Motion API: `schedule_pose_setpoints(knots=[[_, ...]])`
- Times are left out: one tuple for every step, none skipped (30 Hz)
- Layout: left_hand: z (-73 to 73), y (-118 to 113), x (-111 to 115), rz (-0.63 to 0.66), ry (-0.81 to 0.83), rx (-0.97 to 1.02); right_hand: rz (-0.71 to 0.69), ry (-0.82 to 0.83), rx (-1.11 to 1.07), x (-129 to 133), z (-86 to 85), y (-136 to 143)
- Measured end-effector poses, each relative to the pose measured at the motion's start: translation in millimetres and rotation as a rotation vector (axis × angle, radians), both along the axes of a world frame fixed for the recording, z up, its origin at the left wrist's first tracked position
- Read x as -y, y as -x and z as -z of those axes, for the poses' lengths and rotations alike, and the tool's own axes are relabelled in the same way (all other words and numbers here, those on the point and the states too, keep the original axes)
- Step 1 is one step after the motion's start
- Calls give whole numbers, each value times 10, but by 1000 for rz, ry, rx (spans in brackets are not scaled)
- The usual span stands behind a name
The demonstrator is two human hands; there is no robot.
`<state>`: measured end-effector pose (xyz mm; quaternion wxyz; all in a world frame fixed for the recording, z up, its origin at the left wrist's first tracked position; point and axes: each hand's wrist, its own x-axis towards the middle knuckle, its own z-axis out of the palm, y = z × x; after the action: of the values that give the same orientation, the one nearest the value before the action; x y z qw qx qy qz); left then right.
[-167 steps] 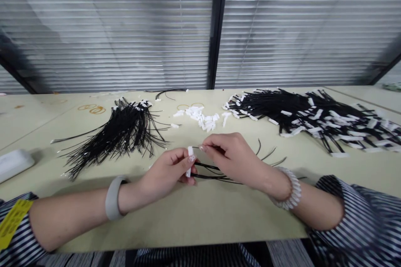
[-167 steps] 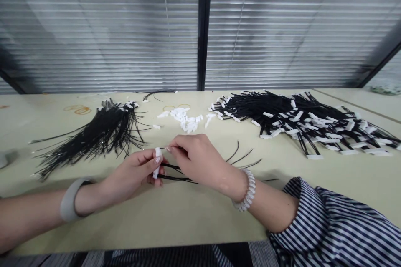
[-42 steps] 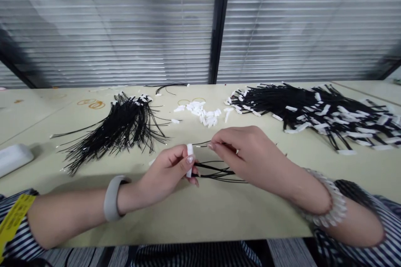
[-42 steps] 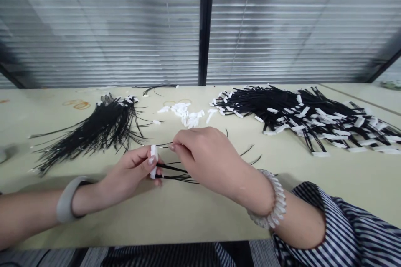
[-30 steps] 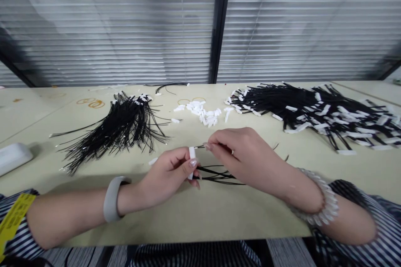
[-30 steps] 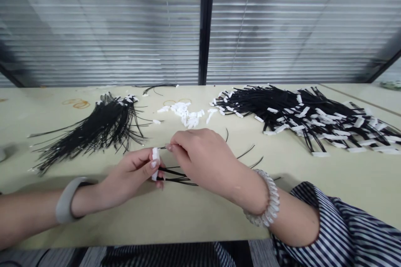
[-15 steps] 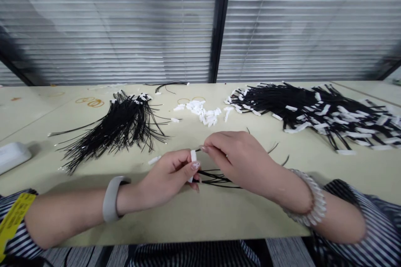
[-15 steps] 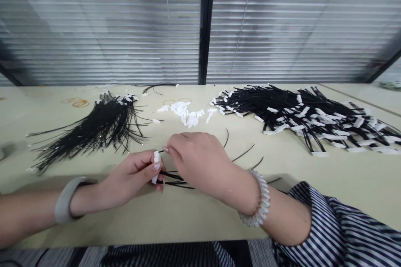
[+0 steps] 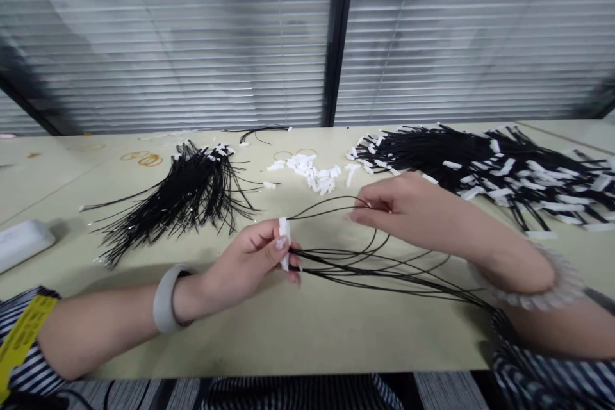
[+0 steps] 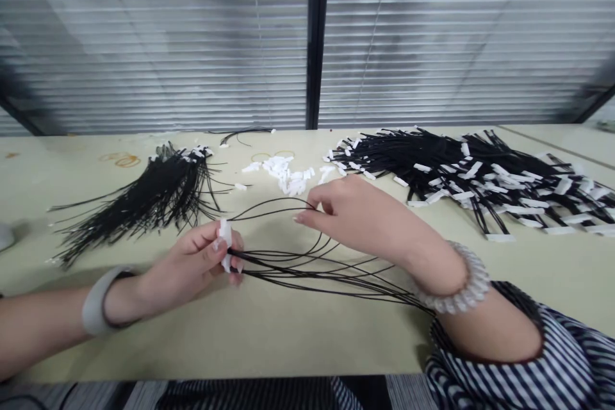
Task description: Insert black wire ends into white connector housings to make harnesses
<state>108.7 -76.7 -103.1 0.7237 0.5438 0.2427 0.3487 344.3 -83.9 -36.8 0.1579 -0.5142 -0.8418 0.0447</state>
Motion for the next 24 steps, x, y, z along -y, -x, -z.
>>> schedule_pose_setpoints(knots=[[1,-1,5,11,2,-5,-5,75,-28,2,-26,-22],[6,-2,10,23,3,-11,4,129,-85,9,-50,-33],[12,-2,15,38,7,-11,23,171,-163,17,-69,-37],[19,-2,18,53,18,-11,47,208,-253,26,-84,-35],[26,-1,21,73,36,-11,73,253,-345,33,-95,-31],[32,1,22,95,56,-10,96,301,-438,37,-100,-25],[35,4,21,119,74,-9,114,351,-532,37,-101,-20],[36,7,20,142,89,-9,126,402,-629,34,-99,-15],[35,10,19,163,100,-9,129,447,-728,29,-93,-11],[33,12,17,181,108,-10,124,485,-824,20,-85,-6],[30,13,15,195,113,-9,110,512,-912,11,-75,-1],[26,14,13,204,118,-7,95,523,-992,2,-62,4],[23,15,12,206,126,-2,78,516,-1059,-6,-47,10],[20,15,10,204,134,3,57,494,-1112,-12,-31,17],[17,14,9,204,142,4,37,465,-1149,-16,-13,24],[15,14,8,204,149,3,20,437,-1172,-17,4,33],[15,13,7,207,155,1,6,415,-1184,-15,21,43],[15,13,6,213,160,-3,-8,402,-1185,-12,36,54],[17,12,5,218,162,-6,-21,395,-1176,-5,48,68],[20,12,3,219,163,-4,-30,385,-1162,3,57,82],[23,11,1,208,166,4,-37,371,-1143,12,62,97],[27,10,-1,191,172,13,-40,357,-1121,21,64,111],[31,9,-3,171,181,20,-37,352,-1095,30,65,122],[35,7,-5,146,190,29,-33,359,-1069,38,64,130]])
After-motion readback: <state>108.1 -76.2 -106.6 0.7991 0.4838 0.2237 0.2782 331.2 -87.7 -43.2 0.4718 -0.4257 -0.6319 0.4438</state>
